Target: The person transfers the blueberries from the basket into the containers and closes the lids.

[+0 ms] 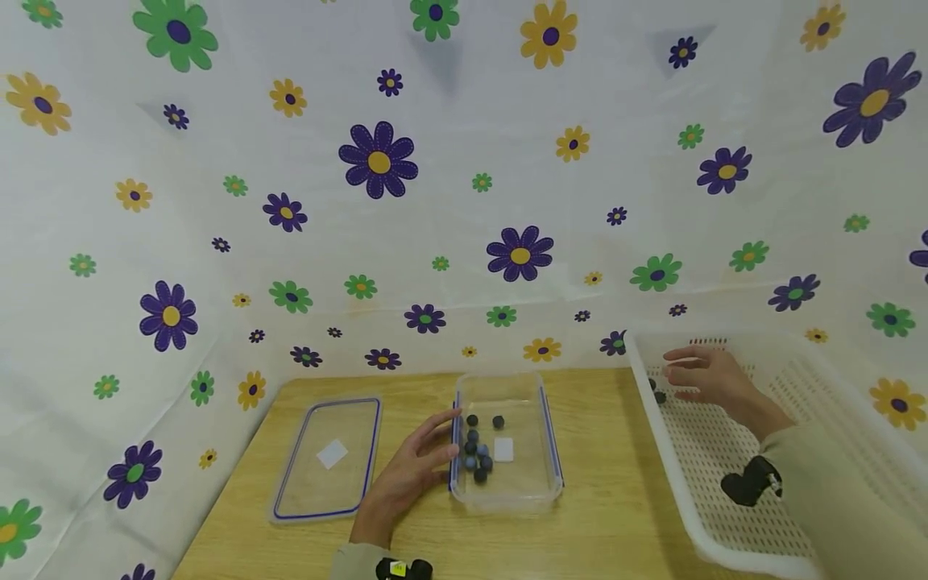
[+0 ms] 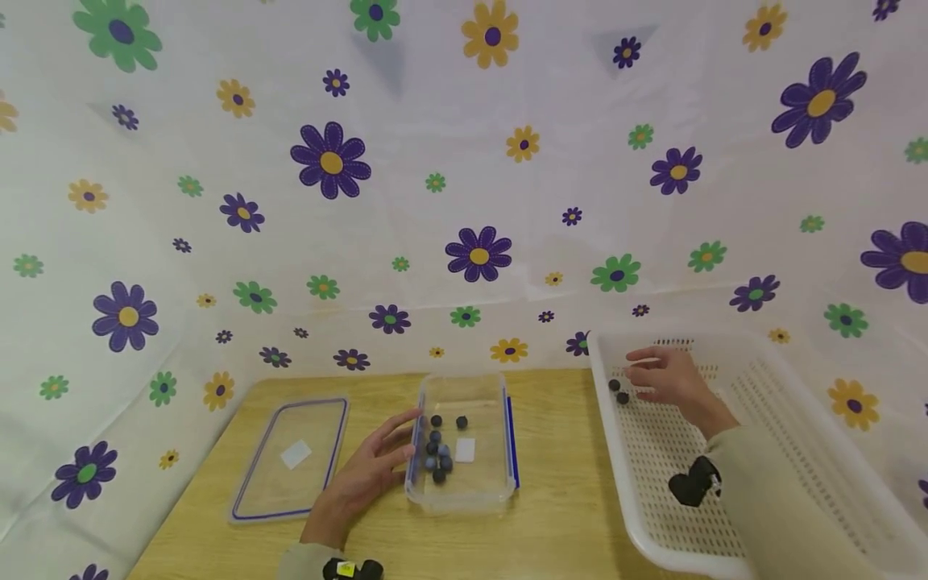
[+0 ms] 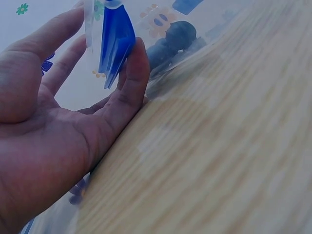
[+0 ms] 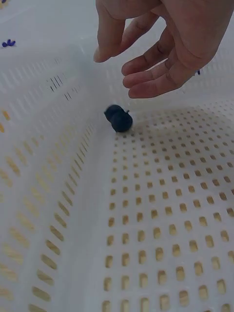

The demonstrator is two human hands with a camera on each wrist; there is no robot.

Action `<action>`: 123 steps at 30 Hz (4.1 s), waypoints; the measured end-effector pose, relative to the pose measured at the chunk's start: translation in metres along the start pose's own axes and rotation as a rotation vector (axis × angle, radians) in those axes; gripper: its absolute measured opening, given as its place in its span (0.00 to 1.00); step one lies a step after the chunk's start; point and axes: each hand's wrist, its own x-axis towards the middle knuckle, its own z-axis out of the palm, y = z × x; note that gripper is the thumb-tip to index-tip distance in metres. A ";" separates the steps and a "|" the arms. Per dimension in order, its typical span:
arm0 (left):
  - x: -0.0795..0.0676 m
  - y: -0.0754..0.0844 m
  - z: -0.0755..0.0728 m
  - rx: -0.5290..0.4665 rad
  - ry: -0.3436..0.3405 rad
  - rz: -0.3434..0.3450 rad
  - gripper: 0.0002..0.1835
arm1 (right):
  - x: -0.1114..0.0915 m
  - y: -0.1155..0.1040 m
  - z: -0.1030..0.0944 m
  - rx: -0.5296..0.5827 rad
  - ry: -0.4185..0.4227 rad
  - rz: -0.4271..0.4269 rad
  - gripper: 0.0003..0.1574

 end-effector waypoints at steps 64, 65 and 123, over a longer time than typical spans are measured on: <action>0.002 -0.005 0.002 -0.002 0.009 -0.001 0.34 | -0.080 -0.092 0.019 0.009 0.202 -0.346 0.23; 0.003 -0.005 0.002 -0.002 0.006 -0.001 0.34 | -0.083 -0.095 0.021 0.023 0.207 -0.358 0.23; -0.015 -0.022 0.002 -0.046 -0.022 -0.029 0.35 | -0.054 -0.058 0.213 0.694 -0.047 -0.161 0.19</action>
